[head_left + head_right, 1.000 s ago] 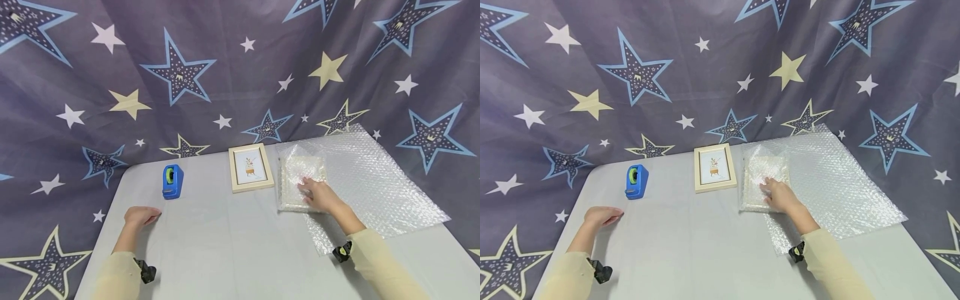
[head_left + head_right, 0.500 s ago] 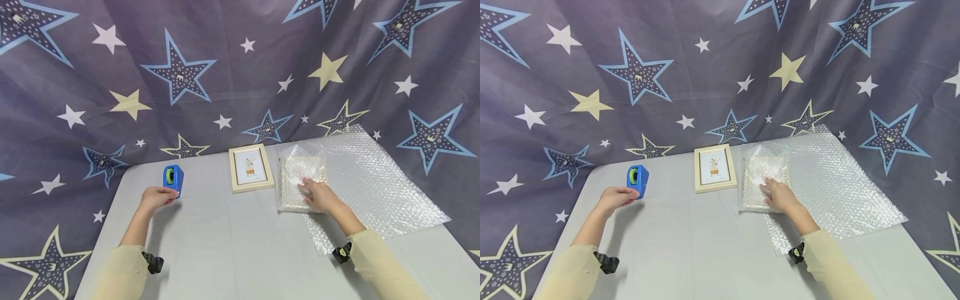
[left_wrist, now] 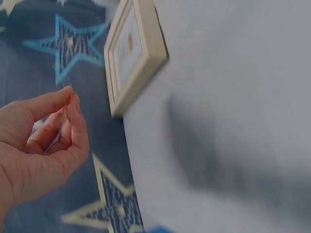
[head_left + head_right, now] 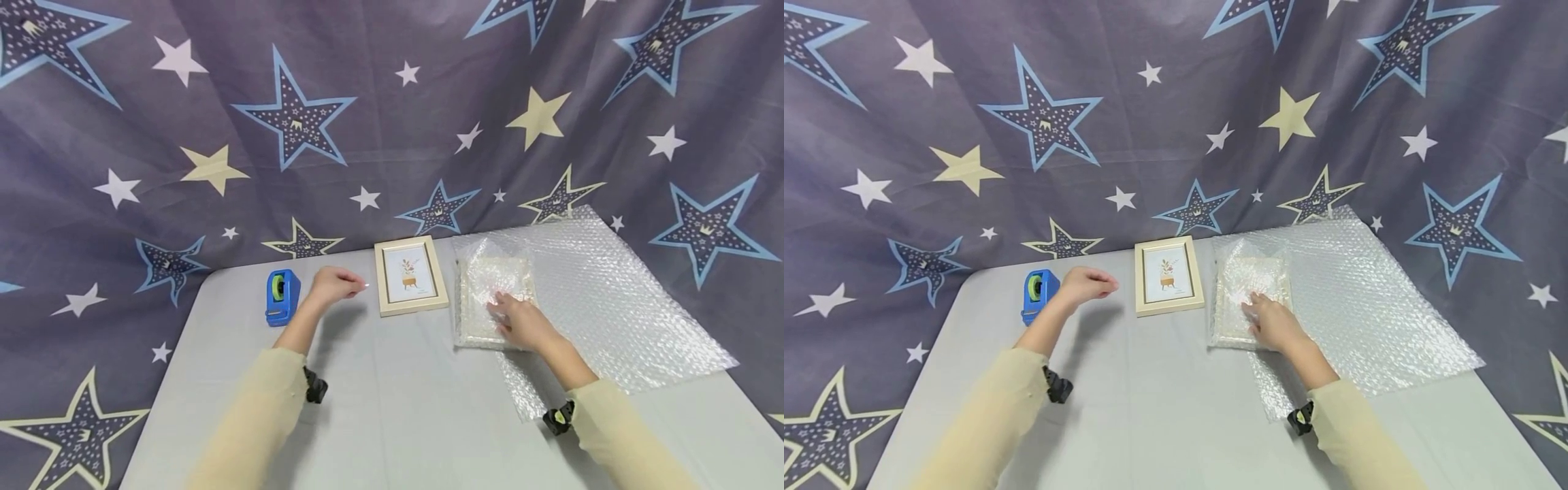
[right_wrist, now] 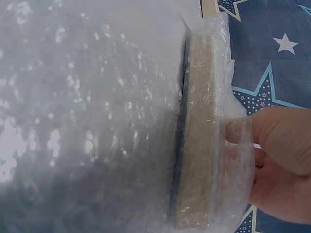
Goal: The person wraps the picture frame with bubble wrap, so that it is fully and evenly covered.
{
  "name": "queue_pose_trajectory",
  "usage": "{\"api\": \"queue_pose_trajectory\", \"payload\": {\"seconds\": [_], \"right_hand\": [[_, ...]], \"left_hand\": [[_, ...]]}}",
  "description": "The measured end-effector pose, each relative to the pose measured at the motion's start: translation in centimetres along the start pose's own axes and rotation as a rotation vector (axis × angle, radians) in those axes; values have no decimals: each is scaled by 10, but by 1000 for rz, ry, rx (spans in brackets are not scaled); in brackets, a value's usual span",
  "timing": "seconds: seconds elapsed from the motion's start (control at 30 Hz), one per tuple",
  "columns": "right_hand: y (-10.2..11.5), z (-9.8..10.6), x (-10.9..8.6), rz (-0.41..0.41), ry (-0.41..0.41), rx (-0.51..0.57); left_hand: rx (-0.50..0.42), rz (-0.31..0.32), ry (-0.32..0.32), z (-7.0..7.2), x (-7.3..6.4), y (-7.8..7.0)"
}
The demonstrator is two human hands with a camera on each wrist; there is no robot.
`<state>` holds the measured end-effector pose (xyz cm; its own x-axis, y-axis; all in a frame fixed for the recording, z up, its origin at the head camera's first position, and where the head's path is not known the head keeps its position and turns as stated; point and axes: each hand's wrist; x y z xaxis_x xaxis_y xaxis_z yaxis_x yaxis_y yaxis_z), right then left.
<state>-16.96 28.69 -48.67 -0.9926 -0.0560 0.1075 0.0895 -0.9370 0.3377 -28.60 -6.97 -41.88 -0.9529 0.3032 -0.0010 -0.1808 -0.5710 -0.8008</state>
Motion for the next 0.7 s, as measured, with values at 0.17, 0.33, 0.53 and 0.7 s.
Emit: {"api": "queue_pose_trajectory", "payload": {"seconds": [0.17,0.33,0.53,0.7], "right_hand": [[3,-1,1,-13,6,-12],[7,0,0,-43,35,-10],[7,0,-1,-43,18,-12],[7,0,0,-32,11,-5]], "left_hand": [[-23,-32,48,-37,26,-23],[-40,-75,136,-68,43,-45],[49,-131,221,-93,57,-70],[163,-181,300,-115,76,-83]]}}
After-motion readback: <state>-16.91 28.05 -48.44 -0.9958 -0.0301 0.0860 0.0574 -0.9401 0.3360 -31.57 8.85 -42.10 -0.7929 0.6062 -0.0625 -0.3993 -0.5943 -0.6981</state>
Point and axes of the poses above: each hand's wrist, its own x-axis towards the middle knuckle, its own z-axis out of the back of the hand, y = z × x, and after that the axes turned 15 degrees about -z, right-handed
